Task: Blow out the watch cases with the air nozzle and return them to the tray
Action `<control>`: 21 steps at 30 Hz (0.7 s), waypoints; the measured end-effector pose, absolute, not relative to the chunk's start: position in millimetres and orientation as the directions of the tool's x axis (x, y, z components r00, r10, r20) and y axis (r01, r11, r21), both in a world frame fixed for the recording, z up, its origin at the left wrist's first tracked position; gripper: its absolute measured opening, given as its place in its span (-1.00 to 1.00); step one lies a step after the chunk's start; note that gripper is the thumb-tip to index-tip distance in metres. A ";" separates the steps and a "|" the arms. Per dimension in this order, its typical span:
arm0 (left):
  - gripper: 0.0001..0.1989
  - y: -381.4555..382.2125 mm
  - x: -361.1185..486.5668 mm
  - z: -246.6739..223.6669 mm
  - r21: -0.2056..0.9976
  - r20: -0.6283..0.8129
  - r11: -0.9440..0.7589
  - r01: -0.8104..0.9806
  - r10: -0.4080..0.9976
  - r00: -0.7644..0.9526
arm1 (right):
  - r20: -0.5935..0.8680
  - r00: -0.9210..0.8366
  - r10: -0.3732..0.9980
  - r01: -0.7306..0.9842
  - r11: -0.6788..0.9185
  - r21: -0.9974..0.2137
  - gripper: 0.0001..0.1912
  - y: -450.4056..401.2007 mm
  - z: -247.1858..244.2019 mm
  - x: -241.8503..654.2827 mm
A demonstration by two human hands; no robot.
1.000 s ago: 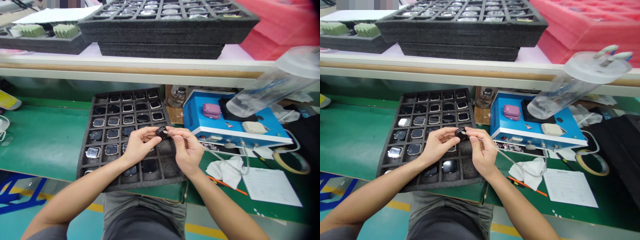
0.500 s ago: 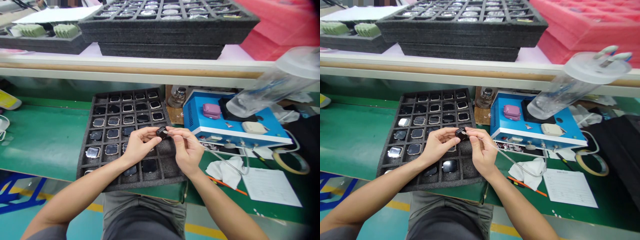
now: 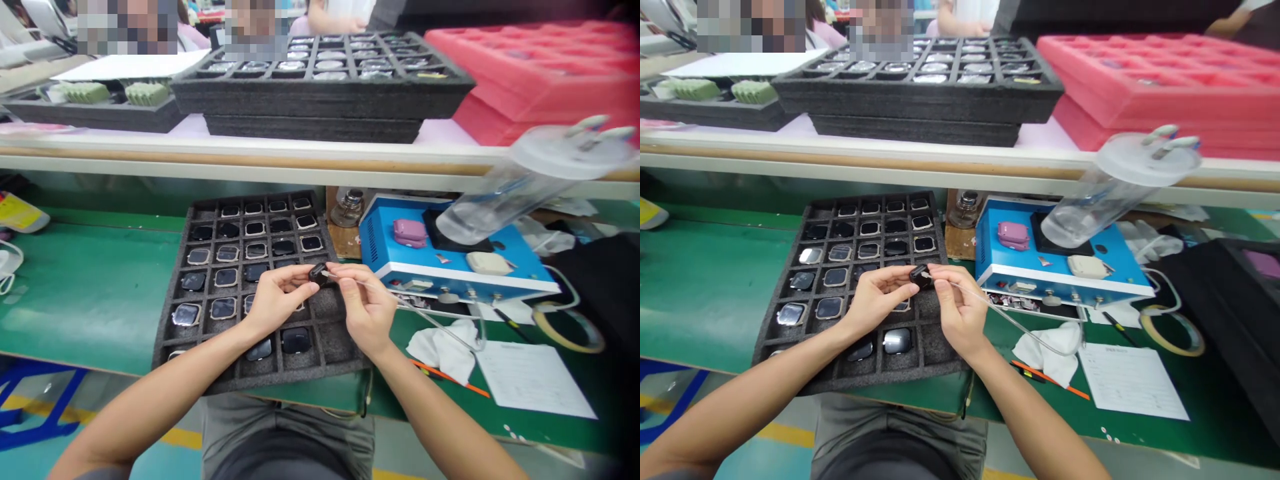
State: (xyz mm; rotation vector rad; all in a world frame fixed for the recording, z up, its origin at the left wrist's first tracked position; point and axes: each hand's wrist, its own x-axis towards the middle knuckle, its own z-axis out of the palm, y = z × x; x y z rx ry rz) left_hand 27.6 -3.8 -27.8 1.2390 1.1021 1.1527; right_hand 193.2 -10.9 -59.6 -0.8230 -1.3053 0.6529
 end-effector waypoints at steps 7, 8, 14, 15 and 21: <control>-0.65 0.8 26.3 -24.6 0.999 0.023 -0.025 0.024 0.998 0.065 | 0.577 0.166 0.800 -0.007 0.586 -0.810 -0.86 -4.4 -55.8 191.1; -0.64 1.3 26.4 -23.9 1.000 0.021 -0.022 0.023 0.998 0.062 | 0.577 0.168 0.799 -0.007 0.587 -0.810 -0.86 -3.8 -55.6 191.0; -0.56 3.7 27.2 -20.9 0.999 -0.001 -0.001 0.039 0.999 0.053 | 0.558 0.178 0.811 0.004 0.566 -0.824 -0.84 -2.6 -53.9 190.3; -0.55 4.1 27.1 -20.8 0.999 -0.001 -0.001 0.039 0.999 0.053 | 0.560 0.176 0.810 -0.002 0.569 -0.822 -0.84 -2.3 -53.5 190.3; -0.54 5.2 26.8 -21.1 0.999 0.002 -0.003 0.037 0.999 0.052 | 0.560 0.173 0.810 0.004 0.568 -0.823 -0.84 -1.5 -51.8 190.4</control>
